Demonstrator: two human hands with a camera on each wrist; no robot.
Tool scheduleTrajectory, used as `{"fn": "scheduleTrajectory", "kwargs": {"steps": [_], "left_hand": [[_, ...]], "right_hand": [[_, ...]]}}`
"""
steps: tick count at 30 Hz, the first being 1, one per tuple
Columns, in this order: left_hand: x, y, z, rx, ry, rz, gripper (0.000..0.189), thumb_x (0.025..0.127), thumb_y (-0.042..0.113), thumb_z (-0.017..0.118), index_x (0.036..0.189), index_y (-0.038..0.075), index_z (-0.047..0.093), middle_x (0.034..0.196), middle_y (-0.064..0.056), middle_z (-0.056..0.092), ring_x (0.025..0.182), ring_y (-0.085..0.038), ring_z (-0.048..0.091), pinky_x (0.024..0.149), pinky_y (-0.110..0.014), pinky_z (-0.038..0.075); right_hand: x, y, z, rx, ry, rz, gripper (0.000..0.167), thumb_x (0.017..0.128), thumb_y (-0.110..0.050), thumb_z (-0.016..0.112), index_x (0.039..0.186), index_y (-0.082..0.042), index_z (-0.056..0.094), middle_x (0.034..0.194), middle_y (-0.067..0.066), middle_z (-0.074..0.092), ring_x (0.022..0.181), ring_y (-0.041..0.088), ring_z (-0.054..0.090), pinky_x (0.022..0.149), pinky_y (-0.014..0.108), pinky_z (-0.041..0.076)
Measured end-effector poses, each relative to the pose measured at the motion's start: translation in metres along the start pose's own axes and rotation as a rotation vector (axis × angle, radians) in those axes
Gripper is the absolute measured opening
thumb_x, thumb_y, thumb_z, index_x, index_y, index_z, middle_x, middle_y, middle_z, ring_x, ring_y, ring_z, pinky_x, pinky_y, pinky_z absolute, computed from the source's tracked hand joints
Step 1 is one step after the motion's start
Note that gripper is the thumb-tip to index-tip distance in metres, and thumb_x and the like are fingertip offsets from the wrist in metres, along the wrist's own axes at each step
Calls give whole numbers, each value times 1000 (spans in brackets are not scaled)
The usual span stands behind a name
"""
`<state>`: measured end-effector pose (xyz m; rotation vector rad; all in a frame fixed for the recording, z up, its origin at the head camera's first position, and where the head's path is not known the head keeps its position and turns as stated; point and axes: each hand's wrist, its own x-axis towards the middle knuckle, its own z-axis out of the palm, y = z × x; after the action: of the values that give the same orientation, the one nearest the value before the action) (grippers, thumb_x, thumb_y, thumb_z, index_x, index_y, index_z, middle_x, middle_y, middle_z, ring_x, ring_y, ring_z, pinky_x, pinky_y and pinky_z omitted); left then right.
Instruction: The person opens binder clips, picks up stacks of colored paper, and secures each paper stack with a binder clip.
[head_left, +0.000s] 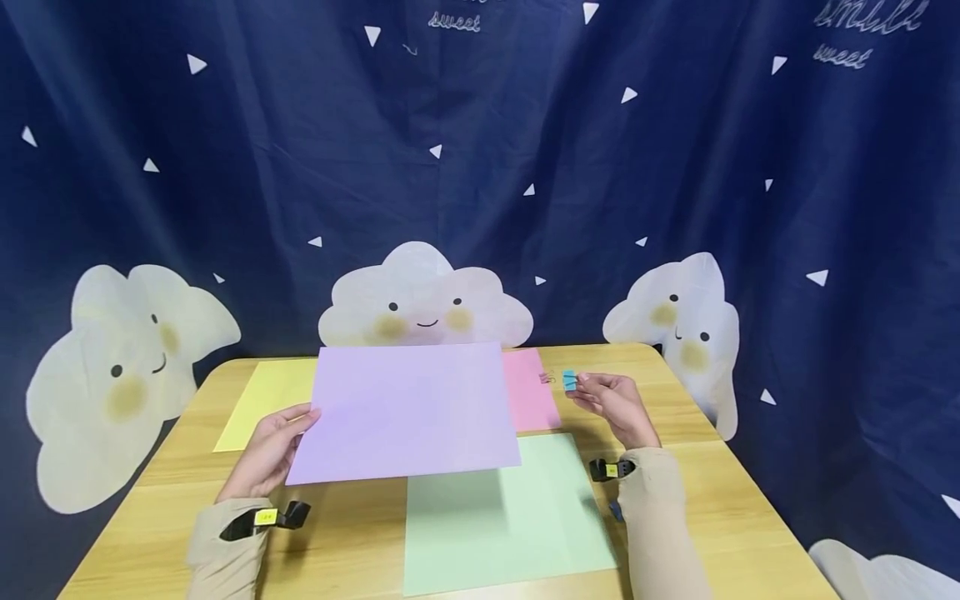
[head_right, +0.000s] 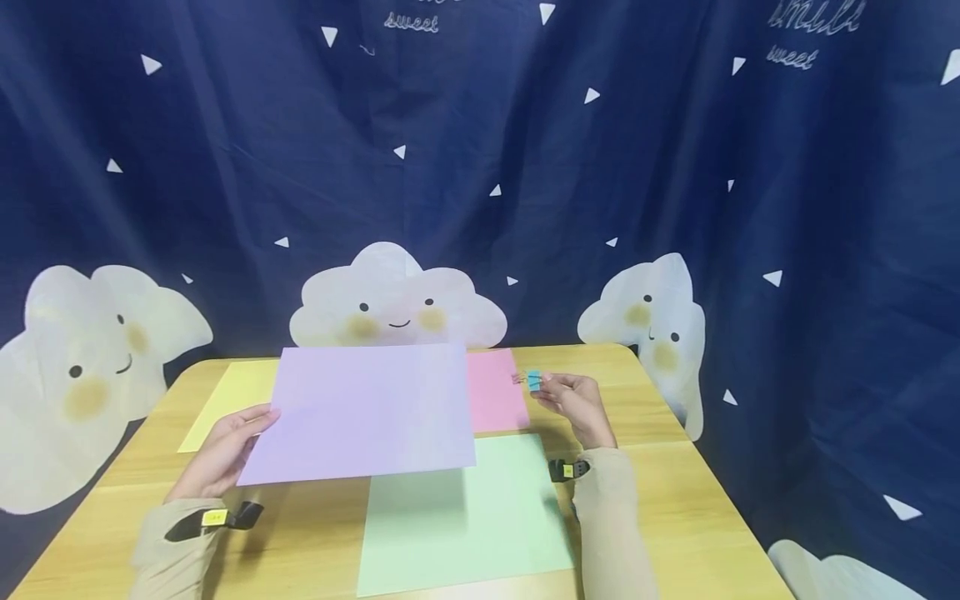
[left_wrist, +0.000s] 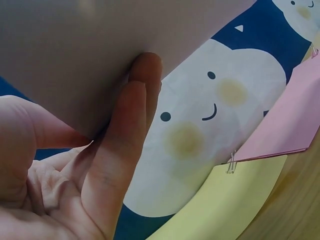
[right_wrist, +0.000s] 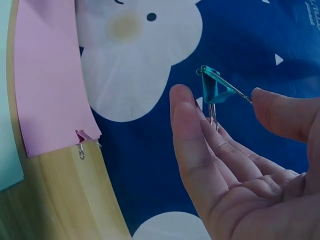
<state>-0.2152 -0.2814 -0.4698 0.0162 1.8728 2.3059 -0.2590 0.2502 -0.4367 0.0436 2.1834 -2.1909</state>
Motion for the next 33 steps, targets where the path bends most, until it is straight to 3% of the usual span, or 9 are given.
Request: {"fn": "scheduleTrajectory", "kwargs": {"steps": [7, 22, 33], "left_hand": [[1, 0, 0, 16, 1, -5, 10, 107, 19, 59, 116, 15, 61, 87, 7, 79, 73, -4, 75, 64, -22, 63], [4, 0, 0, 24, 20, 22, 12, 107, 19, 59, 117, 13, 58, 88, 10, 77, 76, -1, 73, 68, -19, 63], [3, 4, 1, -5, 33, 5, 20, 106, 19, 61, 122, 8, 54, 88, 8, 78, 75, -1, 74, 66, -18, 62]], "right_hand": [[-1, 4, 4, 19, 43, 3, 47, 106, -16, 60, 136, 19, 51, 94, 0, 76, 89, 10, 76, 87, 22, 63], [4, 4, 18, 75, 53, -11, 42, 107, -9, 56, 135, 22, 50, 89, -1, 77, 84, 10, 76, 83, 22, 64], [6, 5, 24, 116, 13, -2, 45, 106, -7, 56, 137, 24, 47, 91, 4, 78, 86, 13, 78, 84, 23, 64]]}}
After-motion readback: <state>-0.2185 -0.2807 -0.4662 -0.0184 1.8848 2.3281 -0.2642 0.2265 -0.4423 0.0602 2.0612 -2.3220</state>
